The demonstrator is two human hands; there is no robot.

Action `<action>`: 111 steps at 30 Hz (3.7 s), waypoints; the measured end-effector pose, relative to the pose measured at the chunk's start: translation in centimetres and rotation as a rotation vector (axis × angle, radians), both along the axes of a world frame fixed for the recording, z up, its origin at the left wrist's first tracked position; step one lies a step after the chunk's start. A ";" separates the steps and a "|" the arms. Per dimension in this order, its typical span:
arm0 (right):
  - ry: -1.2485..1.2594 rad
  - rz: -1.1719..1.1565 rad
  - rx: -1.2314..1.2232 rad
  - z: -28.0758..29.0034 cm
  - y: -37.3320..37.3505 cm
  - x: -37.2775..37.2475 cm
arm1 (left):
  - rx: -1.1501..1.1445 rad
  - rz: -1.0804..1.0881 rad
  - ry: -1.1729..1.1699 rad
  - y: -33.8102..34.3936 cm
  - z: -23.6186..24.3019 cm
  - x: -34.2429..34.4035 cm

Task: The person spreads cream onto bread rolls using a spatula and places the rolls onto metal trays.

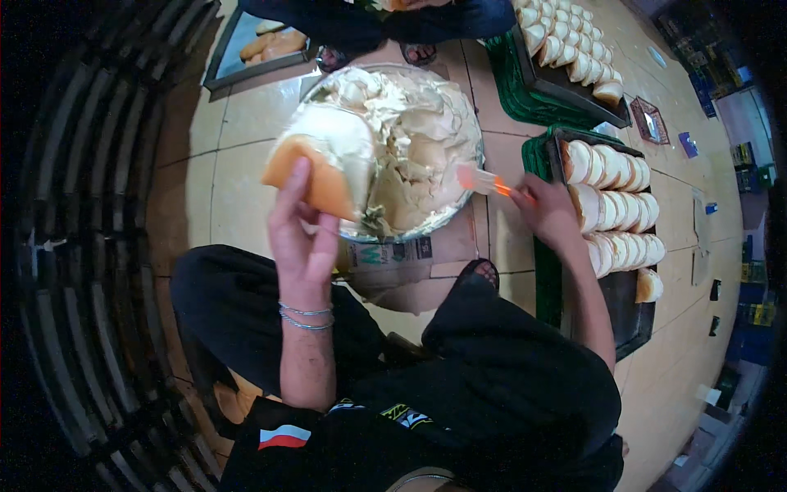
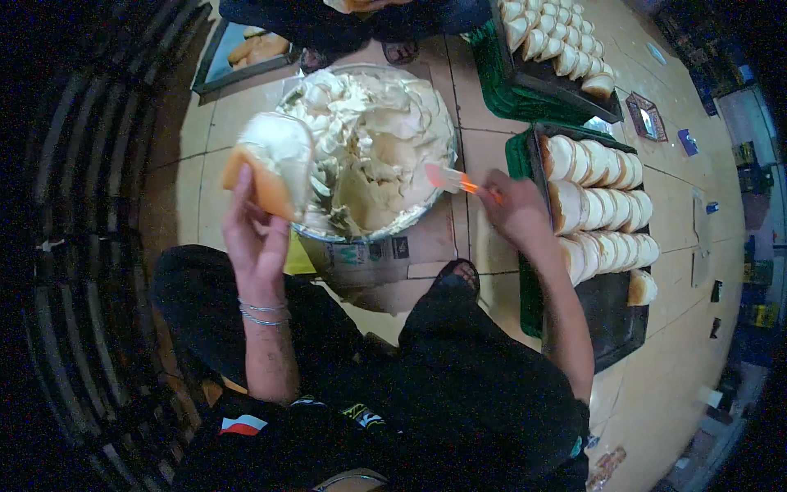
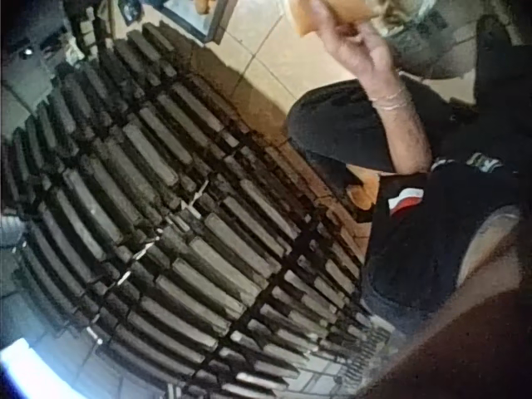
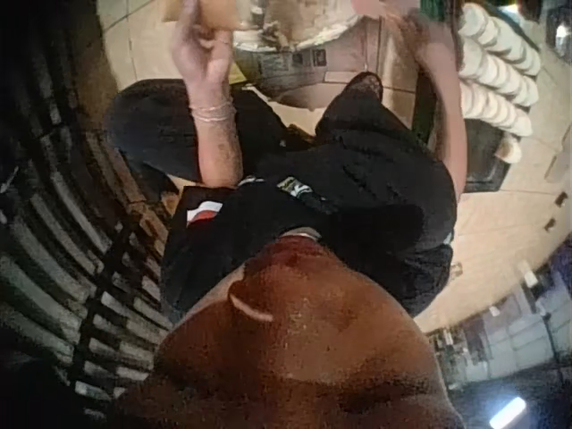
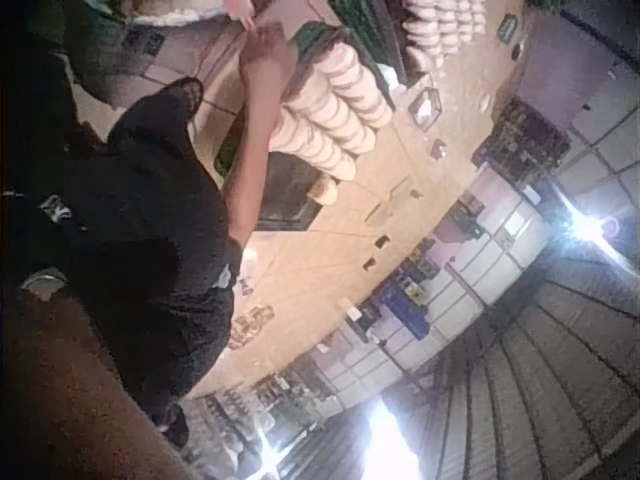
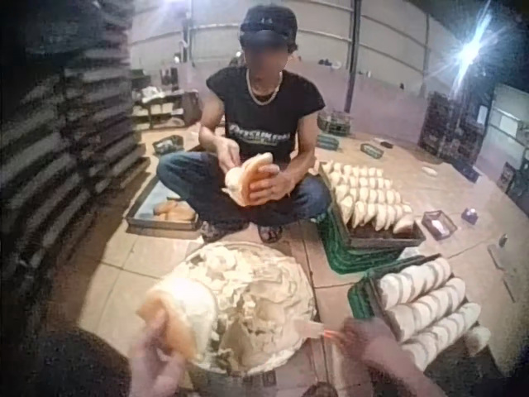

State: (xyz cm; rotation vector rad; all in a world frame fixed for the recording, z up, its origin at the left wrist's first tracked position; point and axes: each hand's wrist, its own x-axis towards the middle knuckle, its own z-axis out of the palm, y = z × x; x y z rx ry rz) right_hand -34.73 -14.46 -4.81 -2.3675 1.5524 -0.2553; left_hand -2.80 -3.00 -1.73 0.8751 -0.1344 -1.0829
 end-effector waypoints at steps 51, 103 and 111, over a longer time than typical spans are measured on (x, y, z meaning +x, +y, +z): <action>-0.288 -1.346 -0.643 -8.4 17.3 -40.9 | 0.307 0.138 -1.665 5.8 3.9 3.9; 0.297 0.581 -0.172 17.4 2.4 8.2 | 1.525 0.863 -0.764 75.9 -29.8 22.7; 0.293 0.685 -0.096 16.6 0.5 9.2 | 1.228 1.880 -0.825 81.6 -16.6 19.7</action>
